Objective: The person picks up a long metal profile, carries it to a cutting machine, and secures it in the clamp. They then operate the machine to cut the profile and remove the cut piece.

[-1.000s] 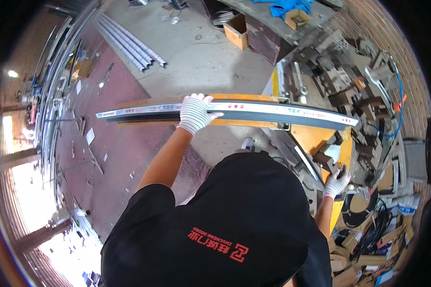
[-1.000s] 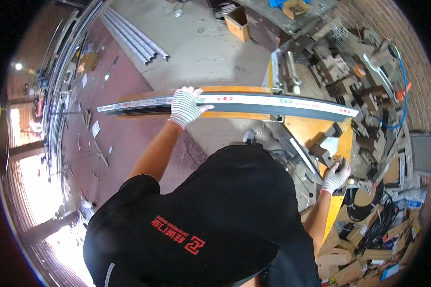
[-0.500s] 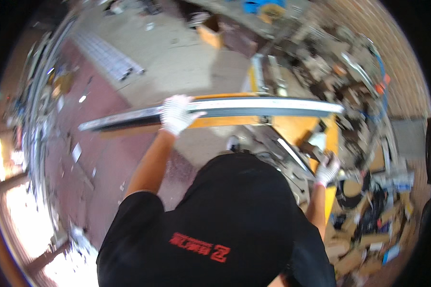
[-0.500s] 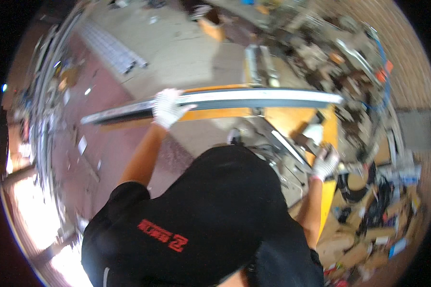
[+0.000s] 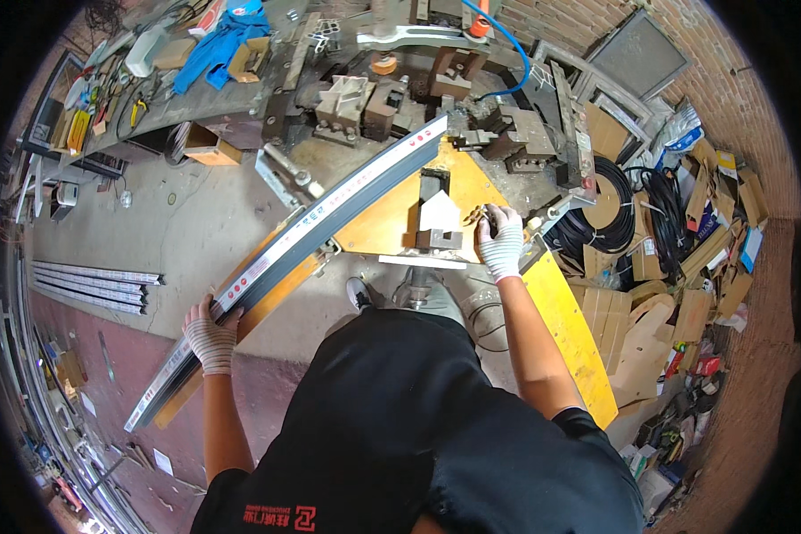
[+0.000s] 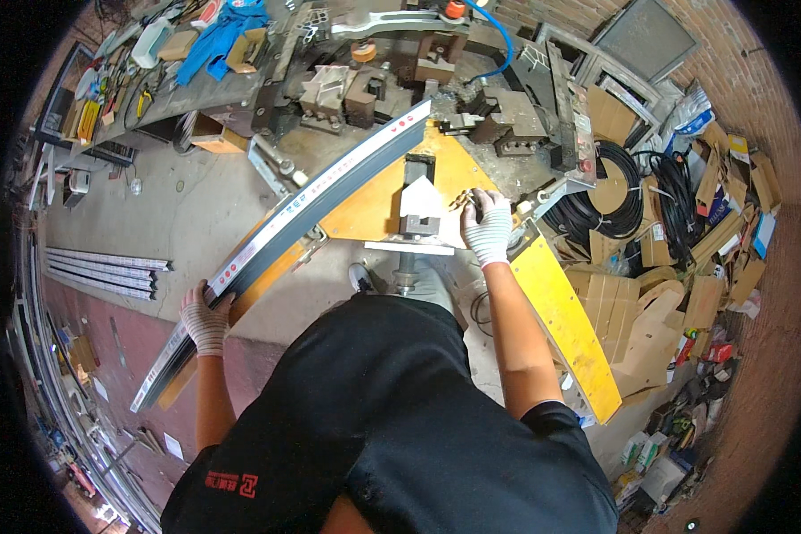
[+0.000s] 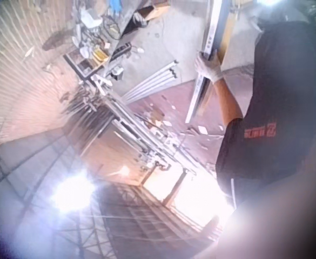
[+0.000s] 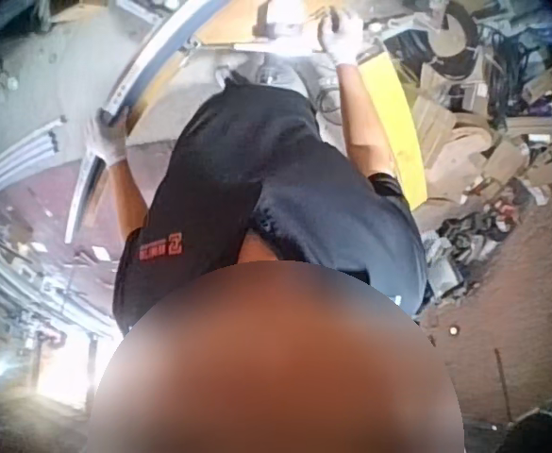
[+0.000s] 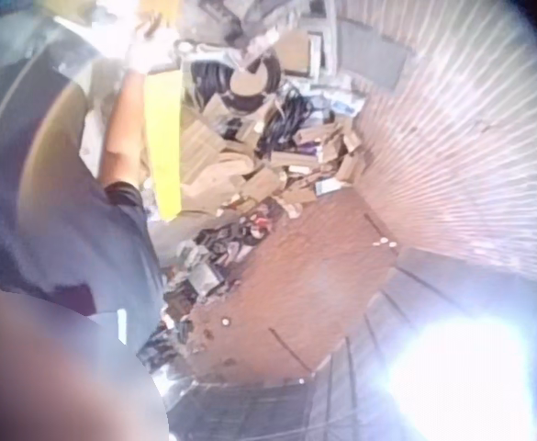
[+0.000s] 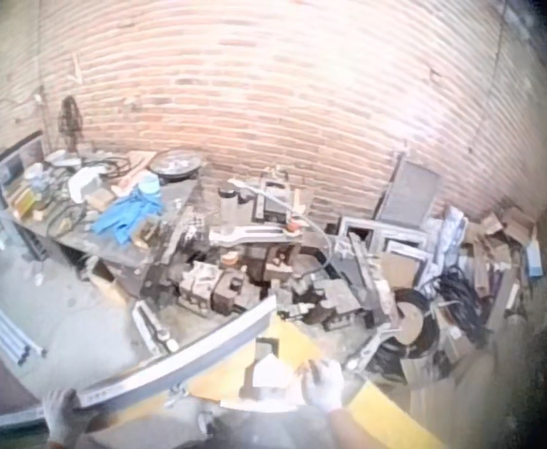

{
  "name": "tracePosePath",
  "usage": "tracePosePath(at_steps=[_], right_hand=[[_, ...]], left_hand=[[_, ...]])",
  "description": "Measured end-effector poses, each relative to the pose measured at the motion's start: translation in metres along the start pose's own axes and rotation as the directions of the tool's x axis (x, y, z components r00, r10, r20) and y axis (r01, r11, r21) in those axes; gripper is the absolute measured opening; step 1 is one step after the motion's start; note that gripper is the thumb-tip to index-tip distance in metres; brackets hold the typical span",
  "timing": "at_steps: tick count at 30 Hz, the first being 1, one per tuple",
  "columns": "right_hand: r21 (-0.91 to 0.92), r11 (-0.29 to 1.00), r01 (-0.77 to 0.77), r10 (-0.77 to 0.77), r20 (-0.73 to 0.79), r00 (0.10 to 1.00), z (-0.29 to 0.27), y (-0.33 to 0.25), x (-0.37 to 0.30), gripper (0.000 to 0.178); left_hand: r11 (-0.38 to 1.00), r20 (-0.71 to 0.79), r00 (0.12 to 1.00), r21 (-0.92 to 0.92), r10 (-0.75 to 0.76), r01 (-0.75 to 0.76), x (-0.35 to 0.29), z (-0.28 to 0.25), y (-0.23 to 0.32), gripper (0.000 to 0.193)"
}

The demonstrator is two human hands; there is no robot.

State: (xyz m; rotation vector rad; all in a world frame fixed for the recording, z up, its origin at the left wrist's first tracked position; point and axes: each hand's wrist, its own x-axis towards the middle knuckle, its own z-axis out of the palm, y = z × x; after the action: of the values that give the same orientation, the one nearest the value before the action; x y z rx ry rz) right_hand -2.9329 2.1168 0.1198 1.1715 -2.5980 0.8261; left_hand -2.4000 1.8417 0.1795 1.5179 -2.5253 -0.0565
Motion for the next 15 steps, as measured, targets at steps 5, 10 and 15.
tracePosePath(at_steps=[5,10,15], right_hand=[[0.047,0.999,0.005,-0.006,0.022,1.000,-0.002,0.004,0.001,0.033],[0.104,0.994,0.039,-0.044,0.047,0.998,-0.007,0.006,0.004,0.036],[0.137,0.991,0.012,-0.031,0.135,0.990,-0.016,0.010,0.008,0.038]], left_hand=[[0.985,0.001,0.992,-0.122,0.124,-0.123,0.029,0.017,0.073,0.077],[0.975,-0.019,0.996,-0.203,0.087,-0.089,0.039,0.018,0.091,0.049],[0.982,-0.027,0.995,-0.157,0.098,-0.101,0.035,0.023,0.085,0.053]])
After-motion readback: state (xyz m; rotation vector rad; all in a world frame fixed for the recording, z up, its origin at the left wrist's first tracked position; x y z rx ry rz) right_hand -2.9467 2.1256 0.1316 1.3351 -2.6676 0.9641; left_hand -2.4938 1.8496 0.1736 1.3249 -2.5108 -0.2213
